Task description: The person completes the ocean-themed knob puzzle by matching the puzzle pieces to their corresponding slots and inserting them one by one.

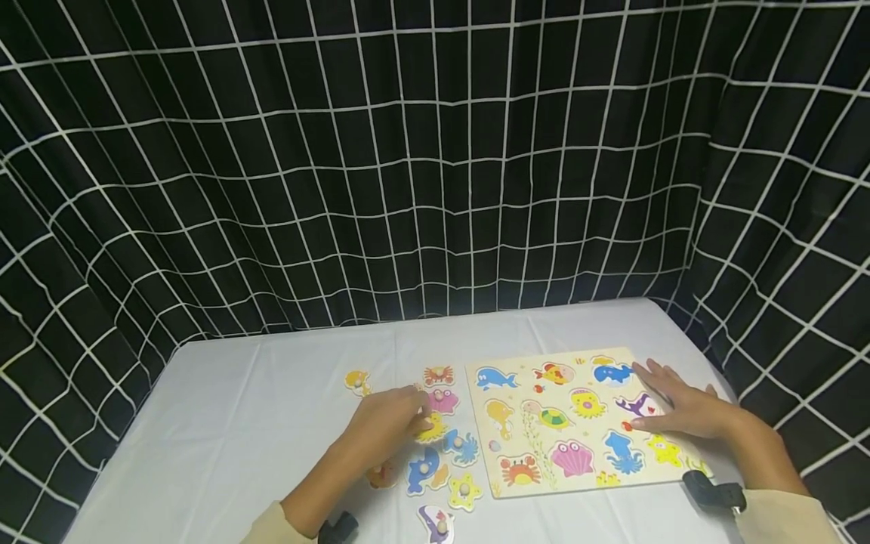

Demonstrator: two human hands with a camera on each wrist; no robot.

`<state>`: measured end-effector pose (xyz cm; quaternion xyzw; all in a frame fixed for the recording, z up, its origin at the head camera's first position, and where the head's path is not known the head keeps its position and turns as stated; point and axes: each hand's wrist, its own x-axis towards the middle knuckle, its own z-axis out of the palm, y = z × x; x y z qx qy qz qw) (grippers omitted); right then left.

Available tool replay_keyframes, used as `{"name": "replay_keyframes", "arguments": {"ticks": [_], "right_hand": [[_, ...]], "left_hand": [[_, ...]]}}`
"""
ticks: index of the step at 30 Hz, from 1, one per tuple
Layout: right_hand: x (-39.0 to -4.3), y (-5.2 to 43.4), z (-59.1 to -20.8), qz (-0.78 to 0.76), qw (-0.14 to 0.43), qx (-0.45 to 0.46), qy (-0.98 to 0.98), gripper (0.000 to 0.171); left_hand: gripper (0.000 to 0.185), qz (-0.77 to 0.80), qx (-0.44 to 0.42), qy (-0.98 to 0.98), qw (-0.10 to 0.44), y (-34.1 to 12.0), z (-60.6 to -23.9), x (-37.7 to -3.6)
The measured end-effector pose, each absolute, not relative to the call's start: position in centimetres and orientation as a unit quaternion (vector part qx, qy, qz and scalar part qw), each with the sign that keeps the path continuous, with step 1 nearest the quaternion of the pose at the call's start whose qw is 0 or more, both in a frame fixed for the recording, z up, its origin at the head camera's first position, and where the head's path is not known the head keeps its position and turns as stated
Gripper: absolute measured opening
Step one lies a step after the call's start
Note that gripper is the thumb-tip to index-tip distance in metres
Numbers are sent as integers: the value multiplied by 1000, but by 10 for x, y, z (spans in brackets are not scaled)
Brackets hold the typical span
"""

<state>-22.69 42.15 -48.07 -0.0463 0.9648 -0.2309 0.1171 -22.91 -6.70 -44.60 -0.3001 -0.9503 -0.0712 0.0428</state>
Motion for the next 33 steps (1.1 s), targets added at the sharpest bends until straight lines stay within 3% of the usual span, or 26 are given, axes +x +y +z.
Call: {"name": "replay_keyframes", "arguments": {"ticks": [33], "right_hand": [[-224,416,-478,-209,103,-51,971,106]], "left_hand": [[23,-43,-358,-932,45,23,-433,-257]]}}
